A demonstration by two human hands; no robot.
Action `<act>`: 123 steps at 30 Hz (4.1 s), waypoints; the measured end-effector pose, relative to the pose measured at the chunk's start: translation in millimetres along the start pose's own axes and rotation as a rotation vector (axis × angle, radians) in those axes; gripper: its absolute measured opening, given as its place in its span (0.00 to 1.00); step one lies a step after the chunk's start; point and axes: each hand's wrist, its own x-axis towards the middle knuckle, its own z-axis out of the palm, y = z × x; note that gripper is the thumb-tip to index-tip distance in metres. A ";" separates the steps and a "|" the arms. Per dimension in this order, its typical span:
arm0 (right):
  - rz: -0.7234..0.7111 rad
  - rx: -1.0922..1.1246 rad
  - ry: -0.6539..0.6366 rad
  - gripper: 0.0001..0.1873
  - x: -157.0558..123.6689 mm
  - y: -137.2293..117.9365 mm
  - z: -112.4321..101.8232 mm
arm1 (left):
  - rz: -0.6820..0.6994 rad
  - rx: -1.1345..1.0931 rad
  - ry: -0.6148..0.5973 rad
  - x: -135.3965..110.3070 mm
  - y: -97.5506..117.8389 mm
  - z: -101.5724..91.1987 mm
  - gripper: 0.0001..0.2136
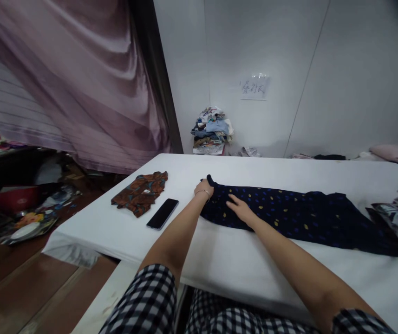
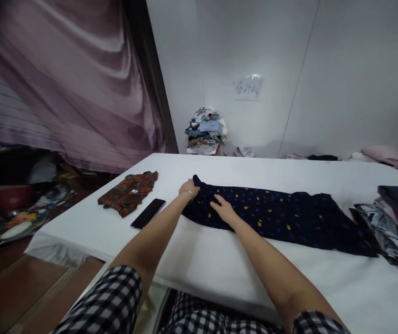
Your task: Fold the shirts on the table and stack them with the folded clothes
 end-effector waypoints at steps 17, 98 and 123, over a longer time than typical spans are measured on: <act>0.383 0.603 0.108 0.36 -24.8 45.6 -66.8 | 0.040 -0.111 -0.061 -25.1 16.5 65.8 0.26; 0.230 1.437 0.000 0.34 -50.6 -13.5 -36.5 | 0.176 -0.648 -0.306 -70.0 74.2 7.5 0.17; 0.393 0.896 0.268 0.21 -70.9 48.9 -86.4 | -0.021 -0.429 -0.179 -66.3 24.4 104.7 0.17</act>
